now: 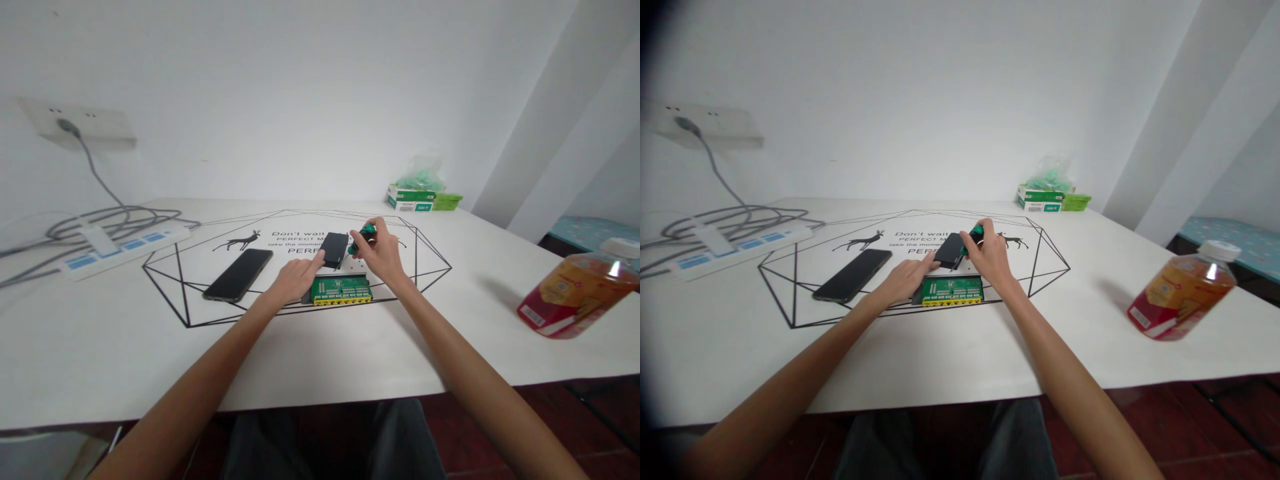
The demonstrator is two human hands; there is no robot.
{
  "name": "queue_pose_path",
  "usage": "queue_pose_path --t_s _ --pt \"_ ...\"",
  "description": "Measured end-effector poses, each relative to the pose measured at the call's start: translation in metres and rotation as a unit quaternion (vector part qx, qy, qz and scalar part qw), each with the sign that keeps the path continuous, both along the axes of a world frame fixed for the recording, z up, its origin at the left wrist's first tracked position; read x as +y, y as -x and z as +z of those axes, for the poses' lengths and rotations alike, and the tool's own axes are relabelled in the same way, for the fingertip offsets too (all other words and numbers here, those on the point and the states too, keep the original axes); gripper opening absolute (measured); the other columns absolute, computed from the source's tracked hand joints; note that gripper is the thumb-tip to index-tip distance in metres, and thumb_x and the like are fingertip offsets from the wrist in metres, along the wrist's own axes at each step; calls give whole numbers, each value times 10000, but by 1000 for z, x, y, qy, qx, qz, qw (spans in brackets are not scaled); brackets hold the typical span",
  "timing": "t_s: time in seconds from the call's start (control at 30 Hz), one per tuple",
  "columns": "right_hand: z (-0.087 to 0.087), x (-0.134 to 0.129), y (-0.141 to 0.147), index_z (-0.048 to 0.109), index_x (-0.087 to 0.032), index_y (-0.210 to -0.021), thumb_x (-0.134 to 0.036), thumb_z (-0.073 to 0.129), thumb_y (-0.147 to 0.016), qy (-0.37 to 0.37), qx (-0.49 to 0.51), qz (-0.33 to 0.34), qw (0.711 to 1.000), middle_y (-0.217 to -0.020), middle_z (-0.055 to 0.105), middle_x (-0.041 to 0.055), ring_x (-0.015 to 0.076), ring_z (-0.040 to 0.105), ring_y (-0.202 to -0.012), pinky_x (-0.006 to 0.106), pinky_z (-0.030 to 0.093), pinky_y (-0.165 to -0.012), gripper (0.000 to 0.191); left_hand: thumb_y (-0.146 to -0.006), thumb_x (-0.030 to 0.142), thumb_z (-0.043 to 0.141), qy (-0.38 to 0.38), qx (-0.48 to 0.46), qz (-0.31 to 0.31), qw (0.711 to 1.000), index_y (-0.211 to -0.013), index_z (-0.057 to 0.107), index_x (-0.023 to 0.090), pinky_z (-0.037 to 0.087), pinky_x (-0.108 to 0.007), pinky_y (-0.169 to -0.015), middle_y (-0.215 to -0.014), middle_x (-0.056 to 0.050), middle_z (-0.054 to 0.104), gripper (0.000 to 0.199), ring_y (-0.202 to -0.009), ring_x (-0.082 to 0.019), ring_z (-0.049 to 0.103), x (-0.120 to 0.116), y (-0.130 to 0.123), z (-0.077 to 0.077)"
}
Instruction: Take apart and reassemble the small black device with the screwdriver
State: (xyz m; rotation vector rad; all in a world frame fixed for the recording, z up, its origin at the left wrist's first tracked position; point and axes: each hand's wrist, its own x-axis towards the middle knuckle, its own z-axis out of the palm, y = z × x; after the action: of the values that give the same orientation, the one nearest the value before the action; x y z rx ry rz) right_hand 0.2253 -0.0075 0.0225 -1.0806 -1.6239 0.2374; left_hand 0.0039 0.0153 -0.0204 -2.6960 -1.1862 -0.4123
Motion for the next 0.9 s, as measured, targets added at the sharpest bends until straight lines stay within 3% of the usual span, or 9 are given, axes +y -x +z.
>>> queue_pose_path --t_s 0.3,0.57,0.73,0.9 --pt "-1 0 0 401 -223 -938 -538 517 -867 -7 -13 -14 1000 -615 588 -28 158 640 -484 229 438 -466 343 -948 108 262 -39 116 43 992 -1405 321 80 462 -395 -773 -992 -178 656 461 -901 -281 620 -12 -7 12" --pt "-2 -1 1 408 -225 -936 -536 510 -868 -4 -19 -18 1000 -637 598 -22 156 645 -492 230 429 -460 334 -953 123 301 -46 46 30 997 -1382 328 126 456 -379 -836 -989 -140 659 430 -949 -243 606 -3 -2 7" --pt "-1 -2 1 403 -227 -941 -528 509 -872 -11 -15 -13 1000 -630 603 -23 154 641 -488 239 450 -486 327 -942 109 297 -52 72 23 996 -1411 268 99 460 -383 -812 -1043 -170 652 471 -934 -247 611 0 1 0" --pt "0 -1 0 399 -228 -945 -529 507 -873 -15 -9 -12 1000 -634 603 -24 152 644 -495 232 452 -487 328 -977 210 319 -23 33 17 999 -1403 290 108 454 -357 -833 -1036 -160 668 439 -954 -234 623 1 -1 0"
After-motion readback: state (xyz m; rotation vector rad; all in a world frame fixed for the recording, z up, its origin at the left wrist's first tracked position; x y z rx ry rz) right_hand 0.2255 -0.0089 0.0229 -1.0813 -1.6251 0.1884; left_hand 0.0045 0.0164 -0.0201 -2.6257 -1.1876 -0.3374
